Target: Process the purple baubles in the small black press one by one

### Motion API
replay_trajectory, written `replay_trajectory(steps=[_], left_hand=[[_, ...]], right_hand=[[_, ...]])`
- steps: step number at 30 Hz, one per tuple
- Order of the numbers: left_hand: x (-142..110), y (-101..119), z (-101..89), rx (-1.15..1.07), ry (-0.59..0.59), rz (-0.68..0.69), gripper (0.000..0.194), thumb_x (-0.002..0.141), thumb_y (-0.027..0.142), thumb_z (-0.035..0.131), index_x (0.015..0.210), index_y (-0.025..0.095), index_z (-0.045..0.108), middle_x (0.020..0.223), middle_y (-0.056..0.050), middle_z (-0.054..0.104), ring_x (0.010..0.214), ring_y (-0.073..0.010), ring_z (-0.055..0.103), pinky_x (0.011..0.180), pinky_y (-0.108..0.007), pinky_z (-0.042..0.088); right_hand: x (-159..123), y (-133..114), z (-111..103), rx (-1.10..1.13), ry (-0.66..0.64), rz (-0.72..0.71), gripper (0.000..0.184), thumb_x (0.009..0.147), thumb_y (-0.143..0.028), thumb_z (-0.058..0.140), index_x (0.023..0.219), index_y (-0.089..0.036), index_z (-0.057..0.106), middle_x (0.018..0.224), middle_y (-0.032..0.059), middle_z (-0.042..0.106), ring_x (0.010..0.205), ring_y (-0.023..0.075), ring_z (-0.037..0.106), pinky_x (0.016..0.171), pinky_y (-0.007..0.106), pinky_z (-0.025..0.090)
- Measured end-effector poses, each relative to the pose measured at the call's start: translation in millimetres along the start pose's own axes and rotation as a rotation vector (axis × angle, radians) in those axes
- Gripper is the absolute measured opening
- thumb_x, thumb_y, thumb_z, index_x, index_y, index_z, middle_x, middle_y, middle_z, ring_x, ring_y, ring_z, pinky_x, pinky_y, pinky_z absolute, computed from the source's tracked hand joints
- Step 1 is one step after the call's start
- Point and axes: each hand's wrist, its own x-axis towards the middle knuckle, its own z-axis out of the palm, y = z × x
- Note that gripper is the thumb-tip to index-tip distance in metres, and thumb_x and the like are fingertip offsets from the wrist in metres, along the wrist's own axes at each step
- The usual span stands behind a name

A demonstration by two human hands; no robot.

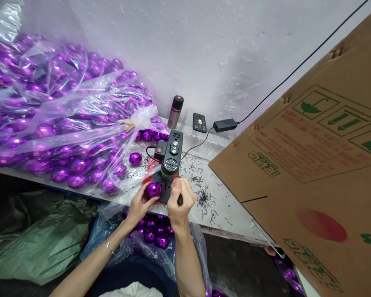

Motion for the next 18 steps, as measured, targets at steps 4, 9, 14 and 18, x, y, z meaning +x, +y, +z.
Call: replay_trajectory(steps=[4, 9, 14, 18], left_hand=[[-48.4, -4.5, -27.8, 0.078, -0.147, 0.139, 0.059, 0.091, 0.044, 0.074, 0.143, 0.023, 0.056, 0.135, -0.014, 0.071, 0.127, -0.0317, 0.068, 0.109, -0.049, 0.057], [-92.9, -14.9, -29.2, 0.120, -0.372, 0.400, 0.054, 0.097, 0.034, 0.065, 0.148, 0.022, 0.052, 0.137, -0.015, 0.070, 0.128, -0.0306, 0.068, 0.107, -0.045, 0.058], [-99.3, -34.4, -8.3, 0.199, -0.641, 0.193, 0.061, 0.095, 0.025, 0.064, 0.154, 0.026, 0.047, 0.150, -0.016, 0.060, 0.137, -0.0316, 0.061, 0.111, -0.046, 0.054], [-93.7, -44.5, -14.4, 0.264, -0.929, -0.234, 0.080, 0.090, 0.052, 0.067, 0.158, 0.020, 0.041, 0.156, -0.022, 0.053, 0.141, -0.0383, 0.055, 0.114, -0.052, 0.047]], right_hand=[[-1.7, -0.4, 2.2, -0.001, 0.018, -0.031, 0.034, 0.103, -0.019, 0.045, 0.069, -0.021, 0.049, 0.065, -0.0026, 0.049, 0.062, 0.0110, 0.050, 0.058, 0.028, 0.038], [-4.7, -0.7, 5.0, 0.017, 0.034, -0.054, 0.033, 0.103, -0.016, 0.045, 0.070, -0.021, 0.049, 0.065, -0.0026, 0.051, 0.061, 0.0109, 0.050, 0.058, 0.028, 0.038], [-7.5, 0.5, 4.9, 0.006, 0.026, -0.054, 0.033, 0.102, -0.017, 0.045, 0.070, -0.021, 0.049, 0.066, -0.0021, 0.051, 0.063, 0.0119, 0.052, 0.059, 0.029, 0.039], [-8.8, 2.1, 5.6, 0.030, 0.036, -0.074, 0.033, 0.102, -0.013, 0.044, 0.070, -0.021, 0.048, 0.066, -0.0025, 0.051, 0.064, 0.0114, 0.052, 0.060, 0.028, 0.039]])
